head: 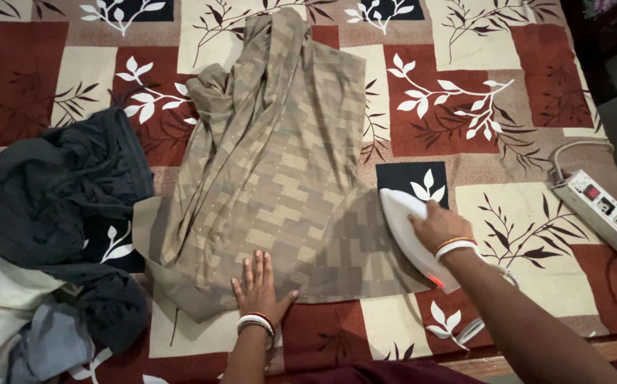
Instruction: The person irons a beige patterned shirt on a bed. They unfold the shirt, smooth it out, and use an iron to press the fabric, focusing on the front and sleeves.
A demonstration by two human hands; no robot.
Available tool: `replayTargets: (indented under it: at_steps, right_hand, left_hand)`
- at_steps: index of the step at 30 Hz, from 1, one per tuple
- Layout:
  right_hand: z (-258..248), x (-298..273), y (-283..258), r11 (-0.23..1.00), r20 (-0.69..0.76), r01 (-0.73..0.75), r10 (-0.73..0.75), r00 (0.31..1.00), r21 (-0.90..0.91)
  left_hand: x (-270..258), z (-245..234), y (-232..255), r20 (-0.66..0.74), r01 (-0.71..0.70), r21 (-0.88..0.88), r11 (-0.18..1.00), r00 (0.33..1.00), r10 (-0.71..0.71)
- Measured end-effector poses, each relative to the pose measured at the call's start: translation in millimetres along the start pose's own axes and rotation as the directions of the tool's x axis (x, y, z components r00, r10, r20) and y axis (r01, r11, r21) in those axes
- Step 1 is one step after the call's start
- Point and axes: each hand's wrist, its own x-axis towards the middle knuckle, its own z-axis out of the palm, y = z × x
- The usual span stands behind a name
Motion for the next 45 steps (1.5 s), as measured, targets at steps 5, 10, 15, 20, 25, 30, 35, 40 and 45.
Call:
replayTargets:
  at_steps: [5, 10, 15, 20, 25, 30, 35, 40, 45]
  right_hand:
    - [2, 19, 48, 0.998, -0.031, -0.06, 0.06, 0.998, 0.0]
    - [2, 42, 93, 0.994, -0.026, -0.098, 0.097, 0.995, -0.05]
    - [-19, 77, 123, 0.993, -0.056, -0.096, 0.093, 0.994, -0.069]
    - [-50, 124, 168, 0.89, -0.325, 0.087, 0.071, 0.943, 0.448]
    - [-25, 181, 183, 0.07, -0.362, 0.355, 0.229, 0.904, 0.932]
    - [30, 207, 182, -0.401, -0.33, 0.459, 0.352, 0.876, 0.793]
    - [67, 204, 197, -0.185, -0.343, 0.425, 0.356, 0.869, 0.886]
    - [67, 196, 201, 0.019, -0.392, 0.403, 0.28, 0.876, 0.915]
    - [67, 154, 175, 0.118, -0.398, 0.391, 0.474, 0.785, 0.913]
  left_hand:
    - [-5, -1, 4, -0.04, 0.015, -0.018, 1.0, 0.999, -0.016]
    - [-9, 6, 8, -0.113, 0.065, -0.03, 0.997, 0.991, -0.068]
    - [-10, 13, 12, -0.099, 0.1, -0.045, 0.994, 0.99, -0.104]
    - [-11, 16, 15, -0.127, 0.127, -0.032, 0.991, 0.983, -0.13]
    - [-7, 17, 21, -0.095, 0.192, -0.039, 0.981, 0.976, -0.195]
    - [-8, 20, 23, -0.1, 0.199, -0.051, 0.979, 0.974, -0.203]
    - [-11, 20, 24, -0.113, 0.188, -0.091, 0.978, 0.974, -0.198]
    - [-9, 22, 22, -0.096, 0.176, -0.1, 0.979, 0.978, -0.186]
    - [-8, 43, 13, -0.346, 0.022, -0.289, 0.957, 0.93, -0.125]
